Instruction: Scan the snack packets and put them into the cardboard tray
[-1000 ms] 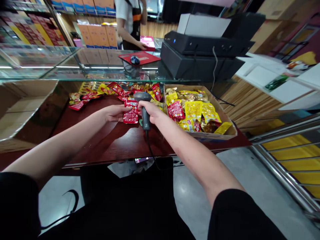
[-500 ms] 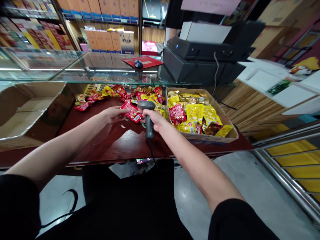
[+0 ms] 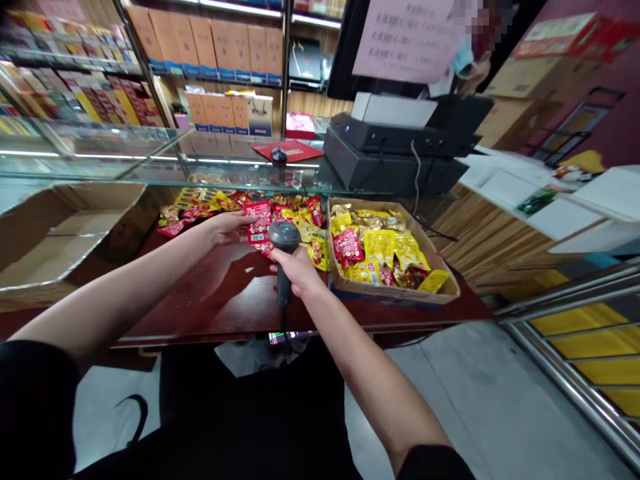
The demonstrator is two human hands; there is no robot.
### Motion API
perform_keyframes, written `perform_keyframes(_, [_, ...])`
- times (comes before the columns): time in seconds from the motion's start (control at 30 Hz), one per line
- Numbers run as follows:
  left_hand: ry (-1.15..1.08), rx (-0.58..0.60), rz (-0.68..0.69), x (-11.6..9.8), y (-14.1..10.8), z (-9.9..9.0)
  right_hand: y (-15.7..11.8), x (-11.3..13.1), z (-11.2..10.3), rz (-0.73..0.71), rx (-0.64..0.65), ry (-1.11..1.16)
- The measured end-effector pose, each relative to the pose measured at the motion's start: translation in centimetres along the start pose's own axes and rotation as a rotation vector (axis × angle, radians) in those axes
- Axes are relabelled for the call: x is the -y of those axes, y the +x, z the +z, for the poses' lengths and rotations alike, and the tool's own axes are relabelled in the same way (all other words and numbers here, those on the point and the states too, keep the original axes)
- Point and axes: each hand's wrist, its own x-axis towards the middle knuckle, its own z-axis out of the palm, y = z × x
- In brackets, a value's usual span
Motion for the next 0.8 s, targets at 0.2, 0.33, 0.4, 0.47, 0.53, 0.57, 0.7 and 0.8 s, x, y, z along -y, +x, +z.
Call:
perform_keyframes(0.2, [0.080,0.027,0.064,-4.1,1.6,0.7,-2.2,3.6,1.7,0.071,0.156,0.043])
perform_keyframes(0.33, [0.091,0.046,0.071,-6.6,2.5,1.8,-2.3,6.0,2.5,0.043,0.165,-0.013])
perform_keyframes(0.4, [0.080,0.046,0.081,-7.8,2.8,2.2,-2.0,6.8,2.9,0.017,0.155,-0.039])
perform_keyframes(0.47, [0.079,0.047,0.094,-8.8,3.1,2.4,-1.6,7.3,3.4,-0.021,0.131,-0.055])
perform_keyframes(0.53, [0.089,0.048,0.096,-9.8,3.3,2.5,-1.2,7.4,4.0,-0.049,0.120,-0.059])
perform_keyframes(0.57, [0.090,0.050,0.094,-10.2,3.3,2.5,-1.1,7.4,4.3,-0.050,0.120,-0.059])
perform_keyframes(0.7, [0.070,0.078,0.108,-11.8,3.5,2.0,-0.6,6.9,5.5,-0.037,0.096,-0.047])
perform_keyframes(0.8, [0.071,0.094,0.137,-12.6,3.9,1.5,-0.4,6.7,6.0,-0.048,0.081,-0.044])
